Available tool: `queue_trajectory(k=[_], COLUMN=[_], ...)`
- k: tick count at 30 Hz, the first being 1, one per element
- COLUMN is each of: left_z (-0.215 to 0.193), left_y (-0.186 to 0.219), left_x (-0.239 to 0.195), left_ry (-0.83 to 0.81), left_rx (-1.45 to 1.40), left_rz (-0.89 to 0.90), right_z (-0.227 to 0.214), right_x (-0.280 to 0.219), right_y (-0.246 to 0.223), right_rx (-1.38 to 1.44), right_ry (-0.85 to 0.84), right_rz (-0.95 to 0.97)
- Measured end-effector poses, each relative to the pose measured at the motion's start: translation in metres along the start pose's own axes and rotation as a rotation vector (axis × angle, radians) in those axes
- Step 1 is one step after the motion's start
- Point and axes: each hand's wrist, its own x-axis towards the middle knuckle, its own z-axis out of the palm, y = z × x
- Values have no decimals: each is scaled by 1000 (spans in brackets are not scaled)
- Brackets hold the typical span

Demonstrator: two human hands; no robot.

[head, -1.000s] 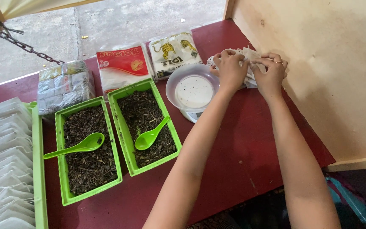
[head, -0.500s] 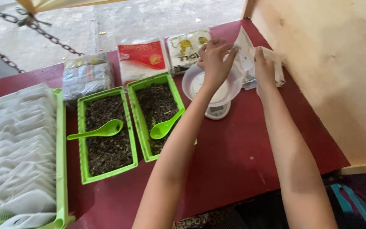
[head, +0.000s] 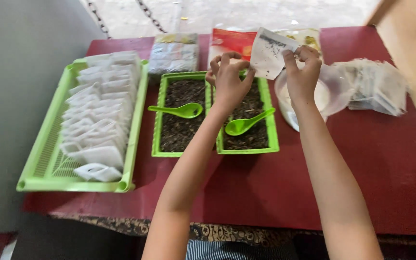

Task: The person fills white tea bags with loose tea leaves using a green plastic scoop. They scoop the leaves from a green tray, pour them into the open tea bag, and then place the filled bag into a green basket. The person repeats this process for multiple tea bags.

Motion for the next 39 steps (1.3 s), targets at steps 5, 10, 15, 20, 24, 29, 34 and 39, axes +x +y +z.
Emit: queue_trajectory(k=[5,10,15,20,24,29,34,39], left_z=[-47,-29,-49,-66,-81,-109,-110,-113], left_y=[-15,-54,-50,-50,-53,-31,-24,-16], left_x=[-24,-19,-21,-22,-19,-27,-30,-30], left_ry=[31,138,238,154,61,-31,-68,-96], left_rx=[8,-191,-269,-346,-326,-264,-106,10], left_rz=[-130,-158,-201,-146,-84,21,114,97], right_z=[43,51,44,35,31,21,13,11], right_x=[-16,-43,-48,-45,-44,-43,-42,-40], right_y=[-5,-45,-45,-58,-73,-96,-102,-91], right_rx=[-5,2,-115,-86,-88,-107,-149,-187], right_ry=[-50,-146,-323,-365,-402,-465,-513,-530], right_rz=[-95,-146,-166,-185,-187,-201,-263,-297])
